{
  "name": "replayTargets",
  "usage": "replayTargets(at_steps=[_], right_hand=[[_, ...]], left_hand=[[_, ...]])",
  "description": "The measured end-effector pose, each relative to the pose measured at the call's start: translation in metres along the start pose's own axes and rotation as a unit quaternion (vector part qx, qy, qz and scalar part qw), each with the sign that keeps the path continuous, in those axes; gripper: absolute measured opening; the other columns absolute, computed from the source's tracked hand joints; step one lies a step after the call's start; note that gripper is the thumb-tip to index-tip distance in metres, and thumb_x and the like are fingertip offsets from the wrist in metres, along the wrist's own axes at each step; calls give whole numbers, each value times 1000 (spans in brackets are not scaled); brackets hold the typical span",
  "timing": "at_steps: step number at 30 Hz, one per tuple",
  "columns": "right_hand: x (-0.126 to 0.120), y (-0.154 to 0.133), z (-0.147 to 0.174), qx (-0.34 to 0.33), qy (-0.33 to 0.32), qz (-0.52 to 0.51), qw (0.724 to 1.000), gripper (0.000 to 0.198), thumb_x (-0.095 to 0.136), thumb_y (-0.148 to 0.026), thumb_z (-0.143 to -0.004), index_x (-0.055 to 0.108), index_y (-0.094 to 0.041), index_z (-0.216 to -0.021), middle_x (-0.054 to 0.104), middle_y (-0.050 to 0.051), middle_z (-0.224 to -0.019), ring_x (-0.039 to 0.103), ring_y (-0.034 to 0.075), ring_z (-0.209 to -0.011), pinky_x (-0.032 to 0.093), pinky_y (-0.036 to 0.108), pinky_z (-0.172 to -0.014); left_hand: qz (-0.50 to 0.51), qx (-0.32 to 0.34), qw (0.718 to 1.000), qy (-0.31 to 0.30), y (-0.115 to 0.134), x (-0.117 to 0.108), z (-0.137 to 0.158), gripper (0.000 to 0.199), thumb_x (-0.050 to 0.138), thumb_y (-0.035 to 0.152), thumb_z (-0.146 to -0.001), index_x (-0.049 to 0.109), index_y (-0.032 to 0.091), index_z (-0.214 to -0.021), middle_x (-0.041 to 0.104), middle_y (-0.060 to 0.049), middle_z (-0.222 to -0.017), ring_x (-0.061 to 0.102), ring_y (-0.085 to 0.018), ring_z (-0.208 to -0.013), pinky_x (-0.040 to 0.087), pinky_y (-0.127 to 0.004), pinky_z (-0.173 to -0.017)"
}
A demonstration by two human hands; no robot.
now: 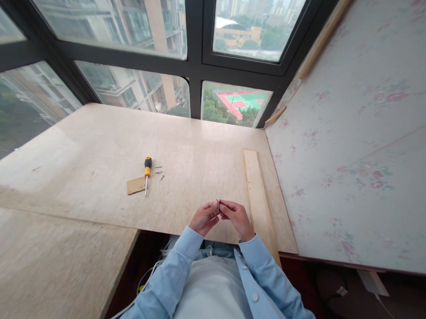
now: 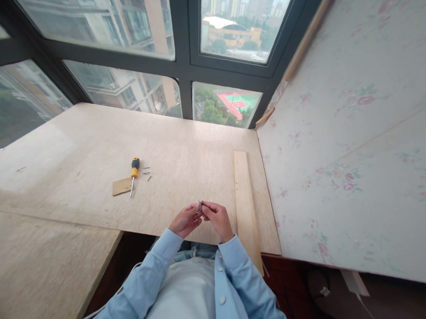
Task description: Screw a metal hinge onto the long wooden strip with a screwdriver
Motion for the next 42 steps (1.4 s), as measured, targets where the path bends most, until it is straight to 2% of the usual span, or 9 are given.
replayTargets(at_steps=[6, 13, 17, 20, 23, 27, 32, 37, 42], right_hand=[[-5, -14, -11, -86, 4, 80, 993, 28, 73, -40, -74, 79, -22, -95, 72, 5, -88, 60, 13, -64, 50, 27, -57], [-8, -17, -16, -97, 21, 88, 991, 22, 72, -35, -73, 79, -21, -90, 74, 6, -89, 65, 18, -76, 50, 27, -59], [-14, -17, -16, -74, 46, 88, 992, 21, 70, -35, -73, 76, -18, -84, 74, 7, -85, 65, 18, -73, 51, 27, -57], [-26, -16, -18, -50, 83, 101, 990, 26, 69, -38, -73, 75, -16, -85, 74, 7, -80, 64, 18, -68, 51, 27, -53], [-37, -13, -23, -29, 84, 123, 988, 29, 68, -40, -73, 75, -15, -85, 73, 7, -73, 63, 17, -62, 48, 25, -47], [-57, -12, -32, -39, 58, 140, 988, 29, 69, -41, -73, 74, -14, -83, 71, 6, -68, 61, 15, -56, 47, 25, -47], [-101, -14, -46, -71, 84, 145, 983, 39, 72, -40, -71, 69, -14, -101, 72, 5, -74, 65, 17, -61, 54, 30, -59], [-136, -23, -60, -127, 111, 216, 962, 39, 69, -37, -73, 68, -16, -105, 72, 7, -86, 65, 17, -68, 56, 33, -68], [-151, -31, -73, -179, 123, 300, 929, 35, 60, -35, -80, 66, -16, -108, 68, 11, -100, 66, 21, -80, 58, 35, -68]], left_hand=[[28, -47, 998, -22, -6, 6, -4, 19, 82, 21, -71, 67, 14, -79, 65, -1, -69, 64, -10, -60, 48, -18, -50], [3, -43, 999, 0, -2, 6, -9, 17, 79, 19, -75, 63, 13, -77, 65, -1, -63, 66, -12, -57, 49, -18, -48], [-90, 26, 995, 44, 10, 2, -13, 27, 83, 31, -70, 66, 13, -78, 69, -3, -68, 68, -14, -59, 47, -18, -48], [-199, 122, 970, 75, 26, 4, -15, 30, 82, 37, -68, 69, 12, -78, 71, -5, -71, 69, -15, -60, 45, -18, -49], [-265, 161, 948, 69, 28, 14, -22, 29, 81, 36, -66, 69, 12, -78, 71, -5, -68, 68, -15, -59, 44, -19, -49], [-274, 140, 951, 38, 17, 31, -42, 29, 80, 31, -66, 68, 11, -83, 71, -6, -66, 66, -15, -56, 46, -20, -49], [-229, 96, 968, 29, -2, 55, -77, 23, 81, 24, -66, 66, 11, -78, 70, -5, -64, 65, -13, -55, 51, -22, -51], [-198, 66, 977, 49, -17, 77, -117, 17, 79, 14, -68, 63, 12, -70, 67, -2, -60, 64, -13, -53, 54, -24, -53], [-190, 58, 978, 62, -25, 90, -146, 19, 78, 11, -69, 59, 13, -66, 66, -1, -60, 66, -14, -56, 56, -27, -58]])
Point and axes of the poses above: each hand's wrist, its own z-axis away from the middle knuckle, its own x-axis out of the palm, y = z × x, the point moved 9 cm from there along -z, towards the middle knuckle
